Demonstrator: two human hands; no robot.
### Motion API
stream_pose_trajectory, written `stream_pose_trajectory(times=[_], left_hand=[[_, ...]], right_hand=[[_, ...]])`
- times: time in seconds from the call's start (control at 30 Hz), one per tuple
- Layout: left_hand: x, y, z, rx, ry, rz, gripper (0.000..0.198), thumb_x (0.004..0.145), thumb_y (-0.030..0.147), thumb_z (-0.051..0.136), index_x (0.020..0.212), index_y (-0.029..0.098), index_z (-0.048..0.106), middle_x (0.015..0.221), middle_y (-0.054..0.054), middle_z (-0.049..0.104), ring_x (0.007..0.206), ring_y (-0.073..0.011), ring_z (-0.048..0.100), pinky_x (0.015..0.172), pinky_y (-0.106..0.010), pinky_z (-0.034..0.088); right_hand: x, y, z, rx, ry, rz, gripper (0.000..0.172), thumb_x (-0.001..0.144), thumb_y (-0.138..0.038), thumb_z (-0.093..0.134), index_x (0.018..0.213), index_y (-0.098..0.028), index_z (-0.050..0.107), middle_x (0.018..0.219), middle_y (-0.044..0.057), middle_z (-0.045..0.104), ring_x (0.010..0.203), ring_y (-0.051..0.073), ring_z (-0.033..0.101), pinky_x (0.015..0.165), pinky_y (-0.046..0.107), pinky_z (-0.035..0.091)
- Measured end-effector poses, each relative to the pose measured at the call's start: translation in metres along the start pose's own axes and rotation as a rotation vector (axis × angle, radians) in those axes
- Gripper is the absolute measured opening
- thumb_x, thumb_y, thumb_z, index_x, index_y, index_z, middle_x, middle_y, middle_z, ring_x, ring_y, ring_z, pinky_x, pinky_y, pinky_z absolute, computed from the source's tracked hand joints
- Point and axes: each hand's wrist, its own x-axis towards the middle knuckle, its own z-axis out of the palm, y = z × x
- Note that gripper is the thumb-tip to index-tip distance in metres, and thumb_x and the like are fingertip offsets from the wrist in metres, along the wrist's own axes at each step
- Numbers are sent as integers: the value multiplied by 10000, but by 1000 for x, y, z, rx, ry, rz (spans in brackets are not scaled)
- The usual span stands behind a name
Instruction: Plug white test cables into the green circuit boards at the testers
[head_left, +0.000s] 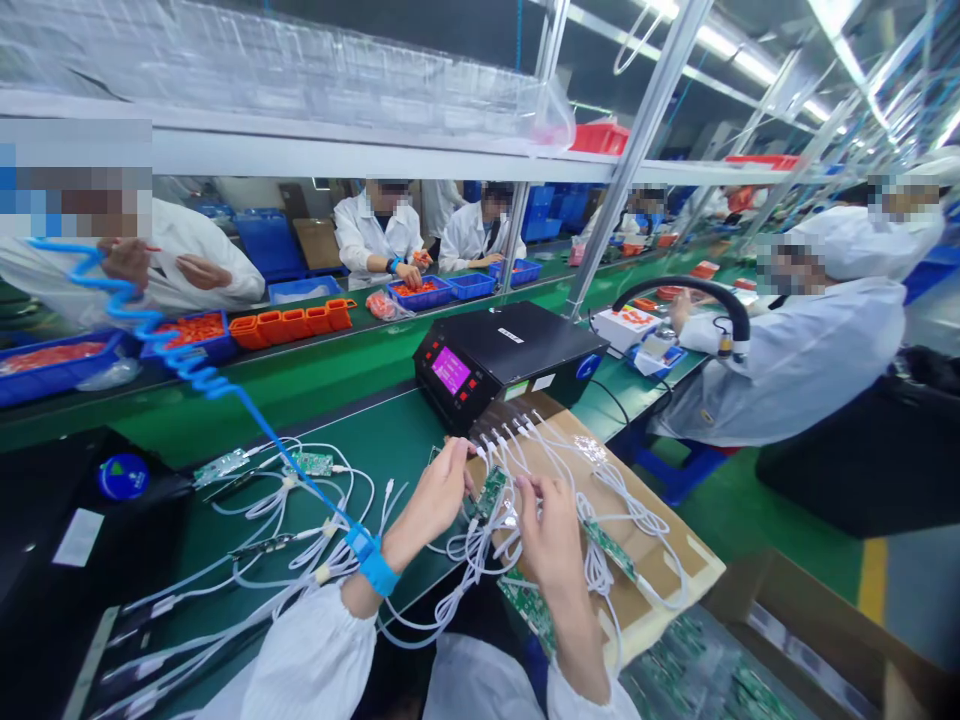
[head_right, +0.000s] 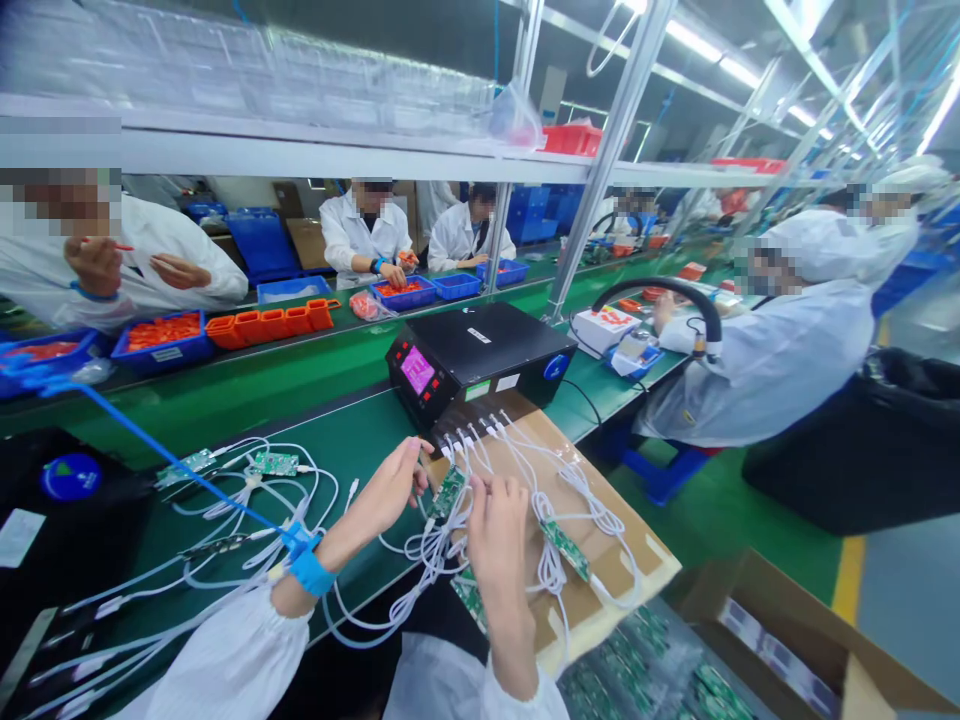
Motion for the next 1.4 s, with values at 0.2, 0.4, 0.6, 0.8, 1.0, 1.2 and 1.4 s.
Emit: stream_pose_trajectory(times=[0.2,0.4,0.6,0.8,1.0,1.2,1.4], left_hand=[[-8,21,25,178,-67,97,467,1103,563,233,995,241,553,803,3,593,727,-177,556,704,-313,379],[-11,25,40,125,-169,151,418,1108,542,260,1027,238,535,770,22,564,702,-168,540,685,-304,373],[-13,27,41,167,-97,198,455,1116,480,208,1109,228,587,817,-11,580,757,-201,577,756,-337,404],[-11,27,47,86,-64,210,522,1110,530,183,1131,227,607,818,-45,609,823,-241,608,792,-358,432],[-12,27,53,60,-72,170,522,1107,519,183,1140,217,607,906,-73,636,857,-246,610,867,-383,453],[-11,25,57,16,-55,165,515,1107,528,181,1135,217,591,955,-75,636,886,-239,601,967,-396,442],[-10,22,64,10,-61,125,513,1101,561,183,1103,236,580,832,-26,575,806,-220,573,938,-389,445]], right_hand=[[-8,-16,-16,334,-122,193,514,991,-702,451,969,-223,635,939,77,692,888,252,643,816,380,488],[-8,-20,-16,474,-150,263,560,948,-765,478,974,-223,613,882,64,701,819,229,665,770,343,529],[-7,-28,-21,390,-276,169,554,978,-724,458,851,-212,628,779,39,655,697,191,579,678,303,491],[-11,-27,-21,341,-218,85,534,1011,-669,455,795,-207,615,725,24,619,680,180,570,653,278,483],[-12,-25,-25,361,-199,78,538,1015,-664,463,928,-192,707,885,76,742,759,205,664,722,293,543],[-12,-22,-28,343,-201,43,508,1031,-623,468,946,-191,721,892,72,744,738,193,654,710,282,530],[-9,-16,-32,347,-241,46,484,1036,-605,471,937,-196,711,873,63,732,734,194,638,693,280,518]])
